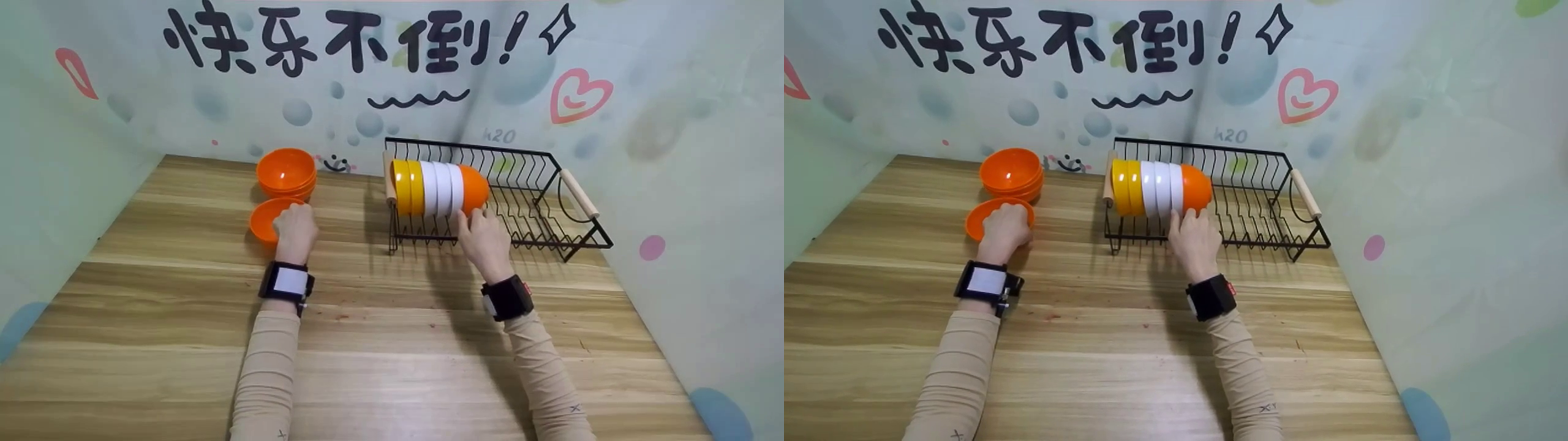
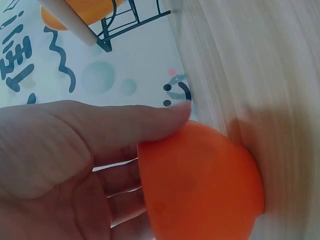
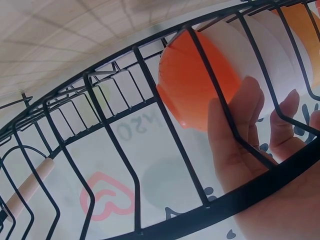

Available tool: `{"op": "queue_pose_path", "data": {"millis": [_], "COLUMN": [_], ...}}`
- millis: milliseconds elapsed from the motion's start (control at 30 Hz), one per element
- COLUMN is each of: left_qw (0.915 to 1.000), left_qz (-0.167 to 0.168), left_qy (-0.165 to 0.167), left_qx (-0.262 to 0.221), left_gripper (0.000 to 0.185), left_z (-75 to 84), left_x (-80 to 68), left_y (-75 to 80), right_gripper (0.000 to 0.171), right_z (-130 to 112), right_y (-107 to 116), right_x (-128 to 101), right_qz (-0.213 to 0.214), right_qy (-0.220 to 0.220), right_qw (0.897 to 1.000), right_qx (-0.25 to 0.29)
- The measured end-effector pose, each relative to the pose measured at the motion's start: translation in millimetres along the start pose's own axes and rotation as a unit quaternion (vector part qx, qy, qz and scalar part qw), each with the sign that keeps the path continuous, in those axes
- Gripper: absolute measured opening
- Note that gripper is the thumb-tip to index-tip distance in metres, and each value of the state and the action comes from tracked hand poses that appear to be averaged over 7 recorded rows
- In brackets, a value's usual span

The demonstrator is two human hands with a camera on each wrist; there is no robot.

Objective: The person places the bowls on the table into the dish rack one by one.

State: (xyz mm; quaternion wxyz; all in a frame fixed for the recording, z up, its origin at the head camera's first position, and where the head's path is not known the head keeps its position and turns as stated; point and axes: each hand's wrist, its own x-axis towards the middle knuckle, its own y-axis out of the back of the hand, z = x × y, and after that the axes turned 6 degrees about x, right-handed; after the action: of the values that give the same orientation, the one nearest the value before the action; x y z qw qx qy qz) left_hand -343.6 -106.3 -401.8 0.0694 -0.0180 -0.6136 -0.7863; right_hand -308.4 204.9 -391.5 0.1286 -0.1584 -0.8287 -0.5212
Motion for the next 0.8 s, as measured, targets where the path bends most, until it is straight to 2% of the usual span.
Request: {"op": "queue_pose_path", "data": {"millis": [333,600,800], "left_qw": [0.9989,0.998,0.9952], "left_qz": [0.033,0.035,0.069], "left_qy": [-0.004,-0.022,-0.051], "left_qx": [0.034,0.047,0.047], "left_gripper": [0.024,0.023,0.019], "left_z": [7.8,15.8,27.5], "left_x": [-3.7,-11.6,-22.6], "left_y": [10.5,22.3,35.7], "right_gripper": [0.046,0.045,0.043], "right_z": [1,1,1], "right_y": [0,-1,-1], "right_x": [0,0,-1], "right_qz": [-0.005,0.002,0.011], "right_qy": [-0.001,0.004,0.005], "right_qw": [1.0,1.0,1.0], "right_qx": [0.003,0.001,0.009]}}
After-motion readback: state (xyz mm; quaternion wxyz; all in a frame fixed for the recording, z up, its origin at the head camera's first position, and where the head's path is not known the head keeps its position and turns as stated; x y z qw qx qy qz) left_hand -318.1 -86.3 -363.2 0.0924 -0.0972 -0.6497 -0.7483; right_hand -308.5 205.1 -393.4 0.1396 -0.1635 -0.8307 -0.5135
